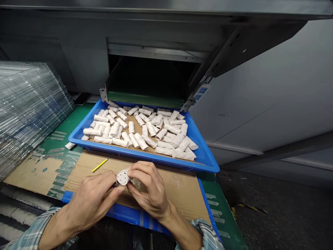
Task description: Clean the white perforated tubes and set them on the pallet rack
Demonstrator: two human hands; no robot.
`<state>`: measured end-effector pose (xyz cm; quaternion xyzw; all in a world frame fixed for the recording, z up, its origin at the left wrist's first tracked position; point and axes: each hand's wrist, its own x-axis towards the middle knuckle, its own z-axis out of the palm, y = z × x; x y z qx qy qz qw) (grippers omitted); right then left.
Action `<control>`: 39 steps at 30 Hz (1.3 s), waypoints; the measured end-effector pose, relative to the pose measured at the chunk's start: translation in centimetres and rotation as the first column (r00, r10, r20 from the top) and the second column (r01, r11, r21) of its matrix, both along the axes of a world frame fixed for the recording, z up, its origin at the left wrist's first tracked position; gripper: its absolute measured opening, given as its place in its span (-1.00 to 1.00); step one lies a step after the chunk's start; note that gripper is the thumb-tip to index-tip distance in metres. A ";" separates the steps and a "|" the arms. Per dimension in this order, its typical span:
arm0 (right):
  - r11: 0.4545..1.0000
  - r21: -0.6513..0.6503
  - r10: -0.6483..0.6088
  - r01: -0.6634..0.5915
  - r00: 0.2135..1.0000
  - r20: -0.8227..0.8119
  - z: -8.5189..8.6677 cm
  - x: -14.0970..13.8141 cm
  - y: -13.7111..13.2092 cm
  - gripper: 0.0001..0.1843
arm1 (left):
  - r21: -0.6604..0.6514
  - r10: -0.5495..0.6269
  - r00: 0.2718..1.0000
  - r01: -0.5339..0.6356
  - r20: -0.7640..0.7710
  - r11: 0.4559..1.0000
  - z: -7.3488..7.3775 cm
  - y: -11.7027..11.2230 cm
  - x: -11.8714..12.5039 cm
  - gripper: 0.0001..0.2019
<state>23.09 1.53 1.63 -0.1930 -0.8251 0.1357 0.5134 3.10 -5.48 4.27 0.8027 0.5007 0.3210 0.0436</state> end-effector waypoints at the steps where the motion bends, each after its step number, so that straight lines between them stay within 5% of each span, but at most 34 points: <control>1: 1.000 0.001 -0.002 0.002 1.000 0.002 0.0 0.0 0.0 -0.50 | 0.003 -0.010 1.000 0.010 0.025 1.000 0.0 0.0 -0.1 -0.67; 5: 1.000 -0.024 0.010 -0.010 1.000 -0.007 0.1 -0.2 0.0 -0.51 | 0.053 -0.001 0.987 -0.007 0.158 0.999 -0.2 0.3 -0.3 -0.80; 12: 0.967 -0.213 0.136 -0.140 0.990 -0.036 -0.9 -0.6 -0.4 -0.49 | 0.077 0.021 0.936 -0.051 0.350 0.996 -1.1 1.1 1.0 -0.75; 17: 0.938 -0.330 0.095 -0.105 0.994 -0.045 -0.9 -0.4 -0.6 -0.53 | 0.050 0.016 0.919 -0.039 0.393 0.998 -1.2 0.9 0.8 -0.81; 21: 0.906 -0.400 0.117 -0.134 0.991 -0.068 -0.9 -0.3 -0.7 -0.27 | 0.082 -0.044 0.942 0.018 0.333 0.996 -0.8 0.8 -1.1 -0.68; 29: 0.889 -0.418 0.148 -0.185 0.982 -0.121 -1.2 -0.2 -0.7 -0.40 | 0.108 -0.070 0.987 0.054 0.146 0.993 0.8 0.5 -2.1 -0.67; 39: 0.920 -0.359 0.139 -0.160 0.987 -0.083 -1.0 -0.2 -0.7 -0.43 | 0.085 -0.076 0.976 0.060 0.204 0.995 0.8 0.6 -1.8 -0.72</control>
